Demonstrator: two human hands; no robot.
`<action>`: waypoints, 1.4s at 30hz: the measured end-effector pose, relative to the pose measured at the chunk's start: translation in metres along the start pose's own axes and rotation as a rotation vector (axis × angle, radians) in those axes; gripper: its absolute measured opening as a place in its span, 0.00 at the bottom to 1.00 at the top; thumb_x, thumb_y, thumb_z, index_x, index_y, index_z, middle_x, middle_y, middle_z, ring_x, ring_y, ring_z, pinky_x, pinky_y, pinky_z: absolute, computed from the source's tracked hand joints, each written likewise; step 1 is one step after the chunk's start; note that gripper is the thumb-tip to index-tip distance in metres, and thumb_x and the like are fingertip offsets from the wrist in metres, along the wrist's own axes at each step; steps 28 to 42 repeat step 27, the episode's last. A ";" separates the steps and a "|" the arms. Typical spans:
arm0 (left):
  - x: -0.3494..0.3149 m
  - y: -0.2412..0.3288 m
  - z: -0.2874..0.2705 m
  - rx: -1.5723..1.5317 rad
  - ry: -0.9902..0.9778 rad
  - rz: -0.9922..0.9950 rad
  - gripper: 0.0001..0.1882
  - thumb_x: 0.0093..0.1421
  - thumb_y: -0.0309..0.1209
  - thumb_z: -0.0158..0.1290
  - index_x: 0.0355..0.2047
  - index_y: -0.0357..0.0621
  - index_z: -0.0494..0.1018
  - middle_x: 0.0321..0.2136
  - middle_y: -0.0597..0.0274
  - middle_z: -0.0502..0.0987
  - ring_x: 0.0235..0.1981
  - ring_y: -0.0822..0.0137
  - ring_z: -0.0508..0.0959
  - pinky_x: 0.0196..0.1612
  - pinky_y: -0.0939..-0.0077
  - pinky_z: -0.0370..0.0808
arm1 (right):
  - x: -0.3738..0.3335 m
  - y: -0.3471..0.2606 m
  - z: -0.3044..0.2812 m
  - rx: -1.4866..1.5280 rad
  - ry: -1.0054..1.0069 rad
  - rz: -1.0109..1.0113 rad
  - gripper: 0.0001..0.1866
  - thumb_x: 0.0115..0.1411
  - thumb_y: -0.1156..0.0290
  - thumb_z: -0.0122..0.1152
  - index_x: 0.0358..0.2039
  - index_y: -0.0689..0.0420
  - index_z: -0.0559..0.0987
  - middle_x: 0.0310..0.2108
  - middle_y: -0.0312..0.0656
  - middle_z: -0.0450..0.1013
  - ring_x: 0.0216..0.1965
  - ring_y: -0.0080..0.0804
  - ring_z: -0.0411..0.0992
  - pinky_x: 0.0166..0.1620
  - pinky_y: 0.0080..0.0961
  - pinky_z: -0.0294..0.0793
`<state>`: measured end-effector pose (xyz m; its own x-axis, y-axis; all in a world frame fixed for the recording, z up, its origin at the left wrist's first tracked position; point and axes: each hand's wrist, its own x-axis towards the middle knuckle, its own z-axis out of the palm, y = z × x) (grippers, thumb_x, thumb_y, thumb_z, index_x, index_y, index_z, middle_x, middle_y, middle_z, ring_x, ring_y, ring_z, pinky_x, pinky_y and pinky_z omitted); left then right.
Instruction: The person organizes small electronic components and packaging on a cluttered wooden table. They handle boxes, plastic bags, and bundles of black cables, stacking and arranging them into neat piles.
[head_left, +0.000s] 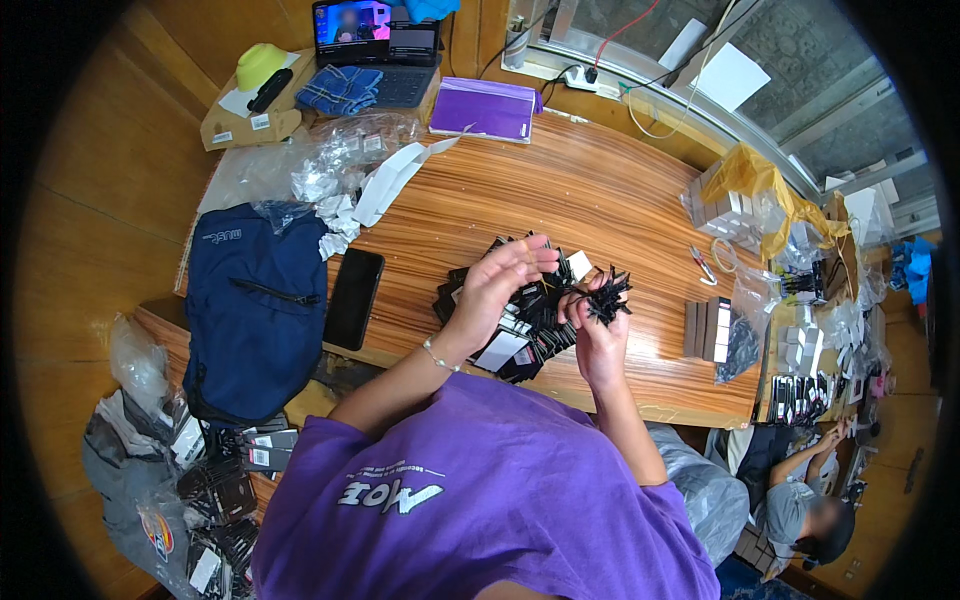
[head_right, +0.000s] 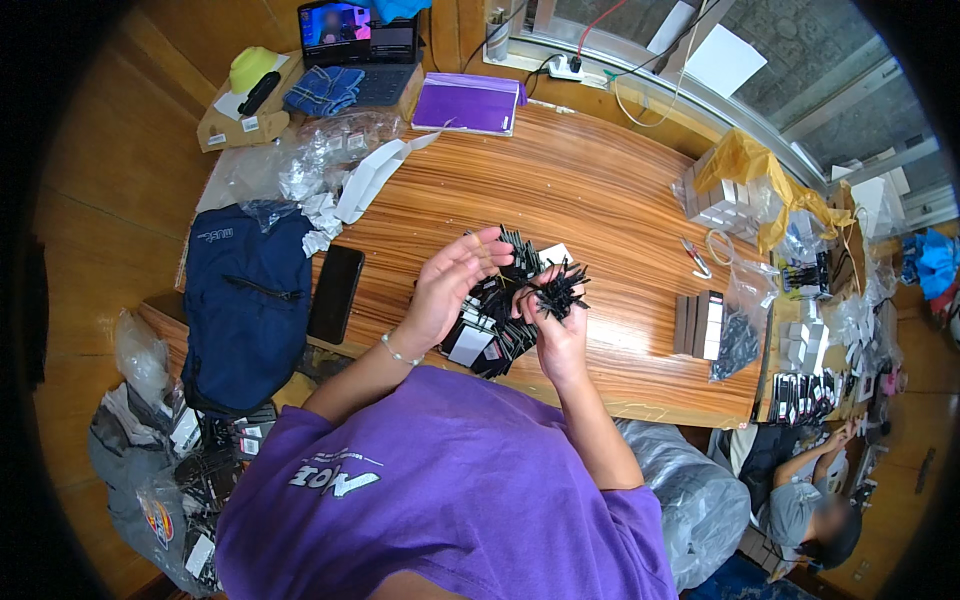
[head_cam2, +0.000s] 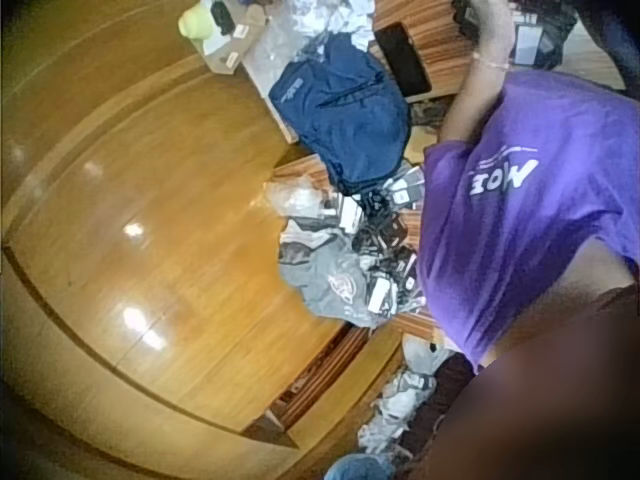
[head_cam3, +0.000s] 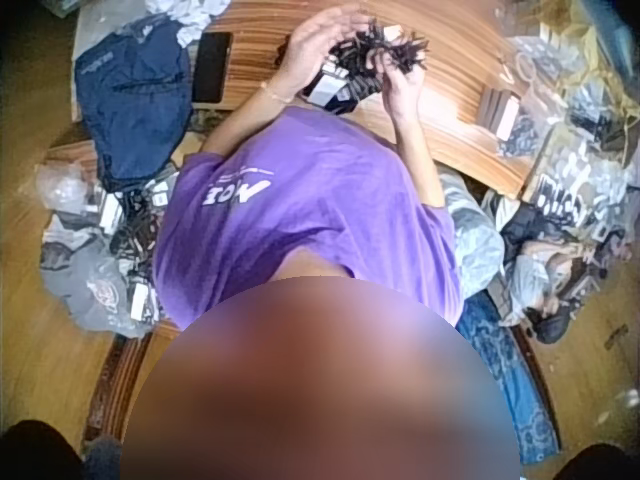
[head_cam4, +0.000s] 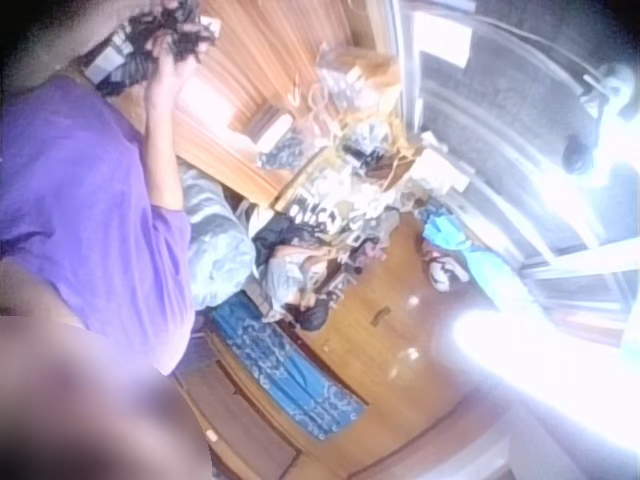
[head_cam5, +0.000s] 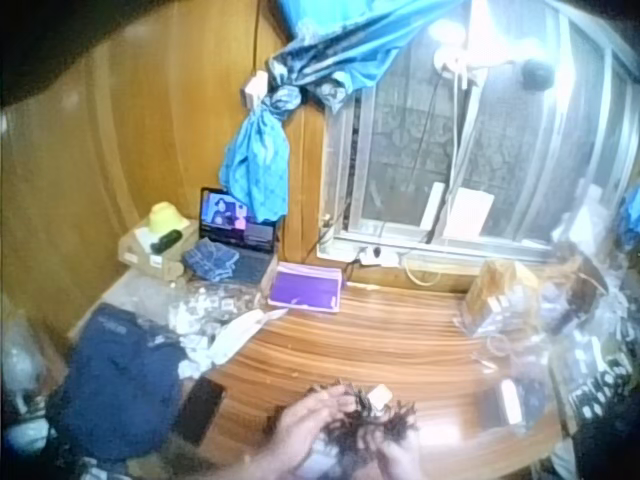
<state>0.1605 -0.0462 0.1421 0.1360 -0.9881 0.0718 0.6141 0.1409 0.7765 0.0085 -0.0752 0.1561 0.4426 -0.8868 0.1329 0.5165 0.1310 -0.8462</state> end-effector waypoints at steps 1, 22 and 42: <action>0.000 -0.003 0.000 0.218 -0.019 0.060 0.18 0.61 0.26 0.40 0.51 0.30 0.62 0.44 0.51 0.72 0.46 0.65 0.73 0.51 0.74 0.66 | -0.001 0.001 0.001 -0.020 0.005 -0.002 0.12 0.55 0.76 0.53 0.38 0.55 0.62 0.20 0.32 0.58 0.22 0.22 0.57 0.32 0.26 0.62; 0.019 0.029 0.006 0.599 -0.346 -0.142 0.14 0.47 0.27 0.61 0.33 0.35 0.73 0.30 0.64 0.76 0.31 0.76 0.73 0.37 0.79 0.70 | 0.045 -0.050 0.041 -0.509 -0.257 0.140 0.18 0.52 0.85 0.51 0.43 0.59 0.63 0.34 0.35 0.63 0.36 0.20 0.63 0.41 0.18 0.63; 0.023 0.030 0.008 0.740 -0.397 -0.165 0.15 0.49 0.30 0.60 0.35 0.35 0.72 0.29 0.62 0.76 0.32 0.76 0.72 0.38 0.77 0.70 | 0.055 -0.053 0.032 -0.264 -0.178 0.315 0.16 0.55 0.80 0.52 0.44 0.57 0.62 0.30 0.36 0.64 0.32 0.20 0.63 0.38 0.16 0.64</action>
